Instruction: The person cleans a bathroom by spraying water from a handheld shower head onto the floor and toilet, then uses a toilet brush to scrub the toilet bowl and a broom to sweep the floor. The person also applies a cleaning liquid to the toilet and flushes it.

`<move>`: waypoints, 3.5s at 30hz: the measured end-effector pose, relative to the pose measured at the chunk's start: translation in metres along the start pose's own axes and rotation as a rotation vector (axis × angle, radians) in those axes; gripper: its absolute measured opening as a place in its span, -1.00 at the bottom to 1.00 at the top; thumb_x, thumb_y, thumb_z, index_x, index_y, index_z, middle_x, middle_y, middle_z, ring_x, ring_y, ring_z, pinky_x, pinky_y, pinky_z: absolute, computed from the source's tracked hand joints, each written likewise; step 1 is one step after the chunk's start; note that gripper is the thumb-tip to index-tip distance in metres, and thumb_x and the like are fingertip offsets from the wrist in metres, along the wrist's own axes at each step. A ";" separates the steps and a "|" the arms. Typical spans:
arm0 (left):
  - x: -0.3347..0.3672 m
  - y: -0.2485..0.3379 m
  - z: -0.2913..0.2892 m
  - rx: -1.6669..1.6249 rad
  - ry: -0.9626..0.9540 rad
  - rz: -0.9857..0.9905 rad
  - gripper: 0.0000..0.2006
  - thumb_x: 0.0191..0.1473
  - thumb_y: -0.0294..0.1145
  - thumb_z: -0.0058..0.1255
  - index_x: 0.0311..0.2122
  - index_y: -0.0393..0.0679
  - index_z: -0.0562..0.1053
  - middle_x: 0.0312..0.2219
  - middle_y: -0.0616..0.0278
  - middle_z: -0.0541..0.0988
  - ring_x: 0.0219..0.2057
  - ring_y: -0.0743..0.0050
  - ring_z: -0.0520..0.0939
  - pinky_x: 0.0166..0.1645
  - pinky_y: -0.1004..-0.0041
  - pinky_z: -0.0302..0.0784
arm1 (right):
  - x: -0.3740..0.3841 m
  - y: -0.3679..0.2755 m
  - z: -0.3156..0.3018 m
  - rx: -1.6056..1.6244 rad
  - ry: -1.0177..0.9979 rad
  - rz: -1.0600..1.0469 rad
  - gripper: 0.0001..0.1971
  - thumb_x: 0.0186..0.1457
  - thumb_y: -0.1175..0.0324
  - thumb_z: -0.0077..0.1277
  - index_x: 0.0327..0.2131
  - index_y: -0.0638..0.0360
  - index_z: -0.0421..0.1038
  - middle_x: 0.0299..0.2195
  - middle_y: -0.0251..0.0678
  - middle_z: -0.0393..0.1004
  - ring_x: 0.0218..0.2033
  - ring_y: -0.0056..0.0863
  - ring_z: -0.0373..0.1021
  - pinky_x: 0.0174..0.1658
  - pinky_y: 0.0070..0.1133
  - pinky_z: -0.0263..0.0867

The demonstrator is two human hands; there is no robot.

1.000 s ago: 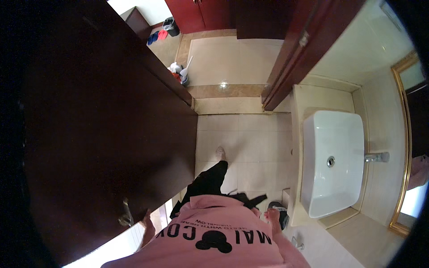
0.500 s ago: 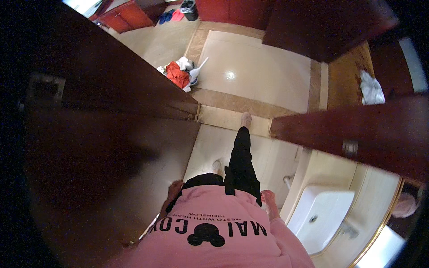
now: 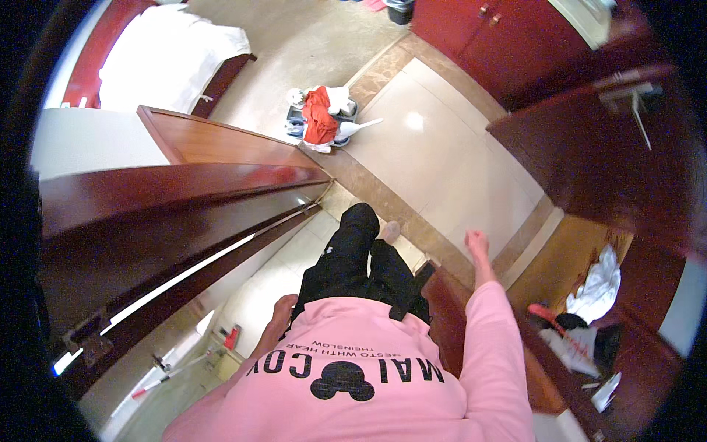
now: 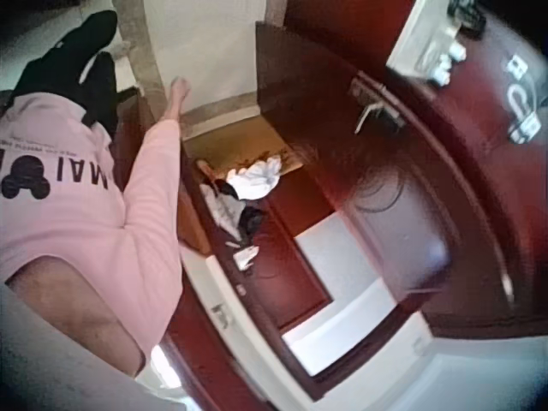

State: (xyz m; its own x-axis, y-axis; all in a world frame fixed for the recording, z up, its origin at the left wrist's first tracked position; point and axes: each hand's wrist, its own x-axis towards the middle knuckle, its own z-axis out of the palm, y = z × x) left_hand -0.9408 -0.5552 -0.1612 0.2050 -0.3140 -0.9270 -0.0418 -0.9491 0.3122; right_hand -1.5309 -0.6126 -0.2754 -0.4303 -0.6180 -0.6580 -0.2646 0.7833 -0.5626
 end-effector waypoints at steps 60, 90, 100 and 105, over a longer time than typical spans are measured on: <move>0.153 0.379 0.270 -0.119 0.888 0.663 -0.39 -0.43 -0.56 0.10 -0.11 -0.24 0.21 -0.20 0.11 0.28 -0.16 0.26 0.35 -0.06 0.37 0.27 | 0.365 -0.400 0.311 -0.959 -0.829 -0.397 -0.70 -0.09 0.24 -0.13 -0.33 0.28 0.36 -0.45 0.00 0.42 -0.36 -0.11 0.38 -0.30 -0.35 0.27; -0.087 -0.070 0.311 -1.714 1.232 -0.268 -0.51 -0.42 -0.18 0.21 -0.37 -0.37 0.46 -0.42 0.04 0.53 -0.42 0.28 0.57 -0.31 0.37 0.47 | -0.084 -0.351 0.194 -1.182 -1.657 -0.570 -0.72 0.02 0.37 -0.14 -0.16 0.25 0.23 -0.74 -0.56 0.09 -0.81 -0.79 -0.01 -0.78 -0.76 -0.09; -0.124 -0.119 0.200 -1.317 1.312 -0.609 -0.45 -0.53 -0.11 0.22 -0.37 -0.33 0.47 -0.38 -0.02 0.53 -0.31 0.17 0.55 -0.22 0.35 0.45 | -0.152 -0.342 0.235 -1.149 -1.727 -0.641 -0.76 0.04 0.31 -0.10 -0.22 0.21 0.29 -0.75 -0.56 0.12 -0.81 -0.79 0.01 -0.78 -0.77 -0.09; -0.105 -0.155 0.253 -1.364 0.968 -0.610 -0.41 -0.55 -0.12 0.28 -0.32 -0.29 0.47 -0.39 0.01 0.53 -0.35 0.20 0.56 -0.27 0.32 0.44 | -0.189 -0.341 0.276 -1.267 -1.769 -0.813 -0.75 0.02 0.37 -0.13 -0.20 0.21 0.29 -0.73 -0.55 0.13 -0.79 -0.80 0.03 -0.76 -0.77 -0.07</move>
State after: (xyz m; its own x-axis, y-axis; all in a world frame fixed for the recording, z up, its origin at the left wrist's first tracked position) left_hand -1.2033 -0.3817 -0.1645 0.3481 0.6437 -0.6815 0.9119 -0.0641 0.4053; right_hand -1.1209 -0.7816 -0.0973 0.7183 0.4004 -0.5689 -0.4451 -0.3640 -0.8181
